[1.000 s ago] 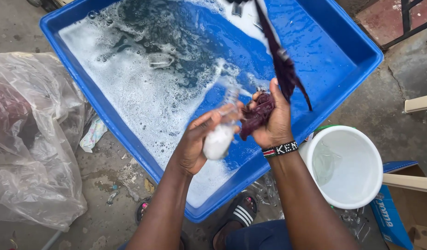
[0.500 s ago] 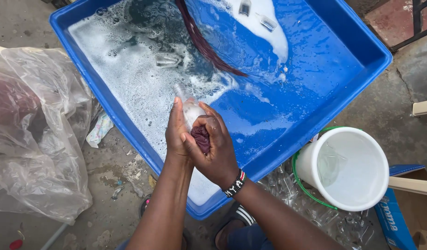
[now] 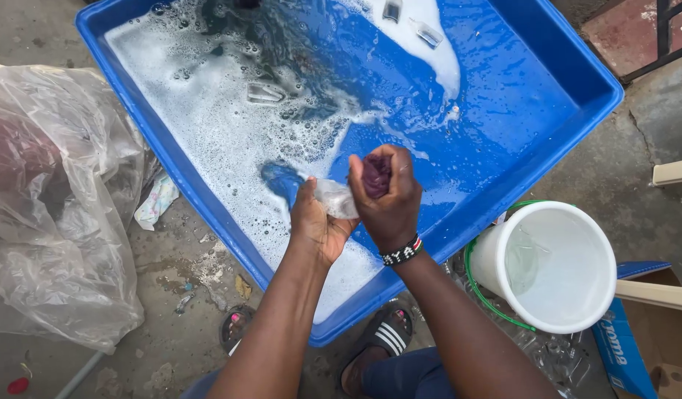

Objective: Wash and rinse small plastic bottles in a tub of soapy water using a cloth

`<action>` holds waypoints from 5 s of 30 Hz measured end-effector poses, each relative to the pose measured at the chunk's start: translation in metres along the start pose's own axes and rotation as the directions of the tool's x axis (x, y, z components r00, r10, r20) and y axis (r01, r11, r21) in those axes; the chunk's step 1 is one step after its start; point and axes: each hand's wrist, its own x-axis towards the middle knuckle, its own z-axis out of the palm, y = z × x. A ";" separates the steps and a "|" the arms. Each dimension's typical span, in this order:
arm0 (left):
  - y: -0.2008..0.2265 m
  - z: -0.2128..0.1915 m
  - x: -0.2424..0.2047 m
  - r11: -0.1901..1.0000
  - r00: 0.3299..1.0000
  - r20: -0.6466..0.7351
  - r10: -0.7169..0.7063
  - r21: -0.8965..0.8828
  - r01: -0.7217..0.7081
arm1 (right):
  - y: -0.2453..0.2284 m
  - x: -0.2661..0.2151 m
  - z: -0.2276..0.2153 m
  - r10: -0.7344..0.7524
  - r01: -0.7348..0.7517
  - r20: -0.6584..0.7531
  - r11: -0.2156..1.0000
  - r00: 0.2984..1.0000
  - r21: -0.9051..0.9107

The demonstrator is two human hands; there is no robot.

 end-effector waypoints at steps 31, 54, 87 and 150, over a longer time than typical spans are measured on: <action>0.013 0.059 -0.061 0.901 0.964 0.220 -0.150 0.431 0.041 | -0.025 0.033 -0.020 0.633 -0.610 0.274 0.401 0.724 0.684; 0.015 0.072 -0.081 0.968 0.975 0.154 -0.158 0.220 0.122 | 0.054 0.018 -0.006 0.535 -0.605 0.325 0.510 0.780 0.612; 0.030 0.070 -0.099 0.756 0.966 0.217 0.142 0.606 -0.248 | 0.311 -0.057 -0.229 0.748 -0.770 -0.206 0.636 0.631 -0.047; 0.005 0.079 -0.076 0.686 0.976 0.106 0.191 0.697 -0.210 | 0.117 0.048 -0.182 0.631 -0.568 0.035 0.672 0.775 0.476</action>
